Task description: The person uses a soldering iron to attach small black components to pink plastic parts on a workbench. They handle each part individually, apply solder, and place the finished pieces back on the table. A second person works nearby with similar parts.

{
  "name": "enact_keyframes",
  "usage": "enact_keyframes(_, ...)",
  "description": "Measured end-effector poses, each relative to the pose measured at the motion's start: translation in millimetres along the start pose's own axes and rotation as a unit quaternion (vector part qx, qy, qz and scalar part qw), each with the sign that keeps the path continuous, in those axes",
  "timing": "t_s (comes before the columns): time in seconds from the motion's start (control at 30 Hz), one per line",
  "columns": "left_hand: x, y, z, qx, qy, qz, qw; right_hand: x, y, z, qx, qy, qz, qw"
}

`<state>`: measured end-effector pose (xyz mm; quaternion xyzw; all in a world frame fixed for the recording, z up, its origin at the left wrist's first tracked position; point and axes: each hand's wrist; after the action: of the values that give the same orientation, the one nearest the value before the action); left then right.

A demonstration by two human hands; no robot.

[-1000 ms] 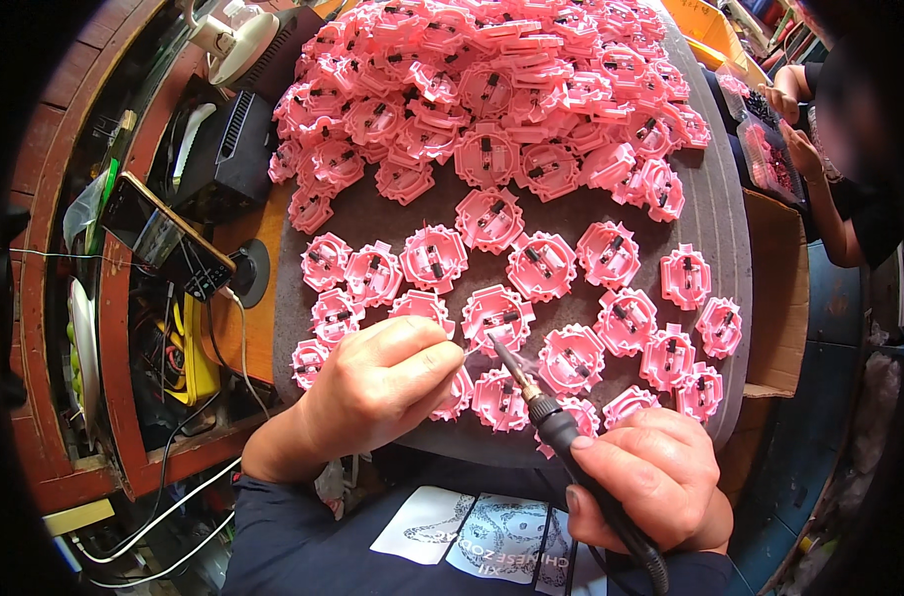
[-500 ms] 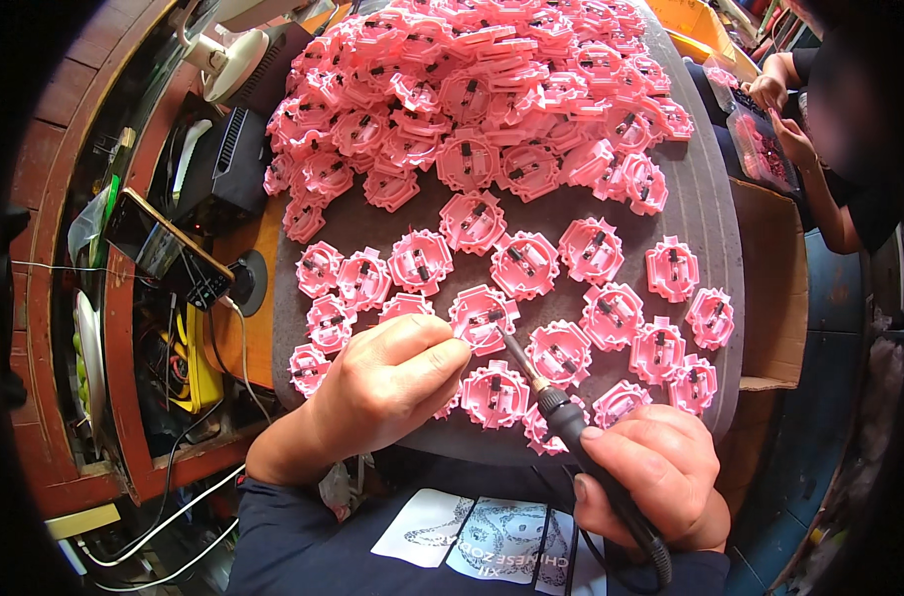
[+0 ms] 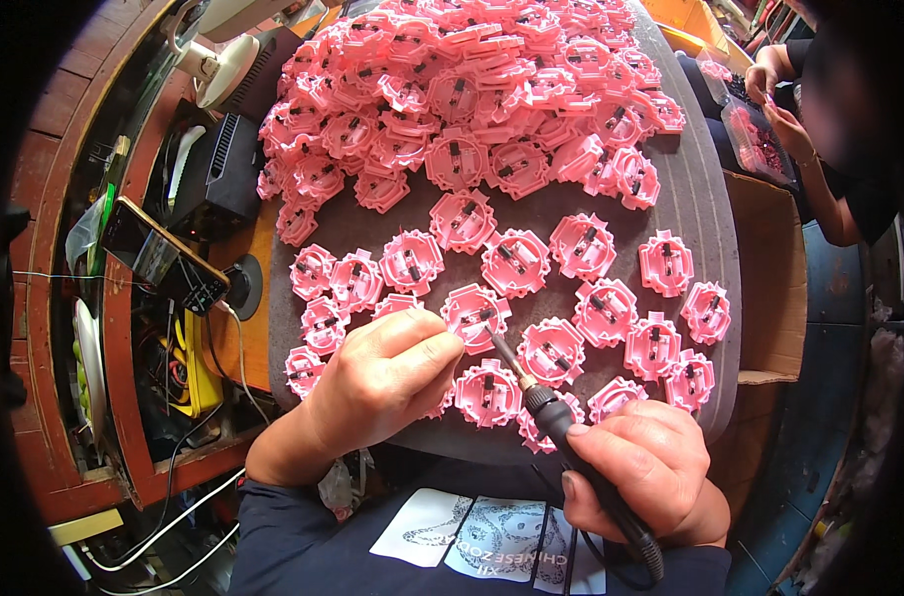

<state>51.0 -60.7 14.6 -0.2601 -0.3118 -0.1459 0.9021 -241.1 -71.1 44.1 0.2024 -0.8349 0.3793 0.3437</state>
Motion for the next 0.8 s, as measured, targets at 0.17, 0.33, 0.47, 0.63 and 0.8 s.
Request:
enact_keyframes(0.17,1,-1,2,0.006,0.002,-0.004,1.000,1,-1,-1,0.001,0.005,0.000,1.000)
enact_keyframes(0.33,-2,-1,-1,-0.002,0.001,0.008,1.000,0,-1,-2,0.000,0.005,0.003,1.000)
enact_keyframes(0.47,-3,-1,-2,-0.009,-0.004,0.013,1.000,0,0,-4,0.000,0.006,0.005,1.000)
enact_keyframes(0.63,4,1,6,-0.012,-0.013,0.022,1.000,-1,2,-7,-0.015,0.004,0.011,1.000)
enact_keyframes(0.8,14,14,22,0.015,0.007,0.039,0.999,3,14,-11,-0.037,0.024,0.041,0.998)
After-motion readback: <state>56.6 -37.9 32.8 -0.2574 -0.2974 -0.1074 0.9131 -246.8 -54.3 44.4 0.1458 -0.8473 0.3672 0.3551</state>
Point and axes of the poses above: each hand's wrist, its own y-axis away from the middle knuckle, its own x-axis out of the back of the hand, z = x × y, and after that the axes turned 12 degrees about y, right-handed
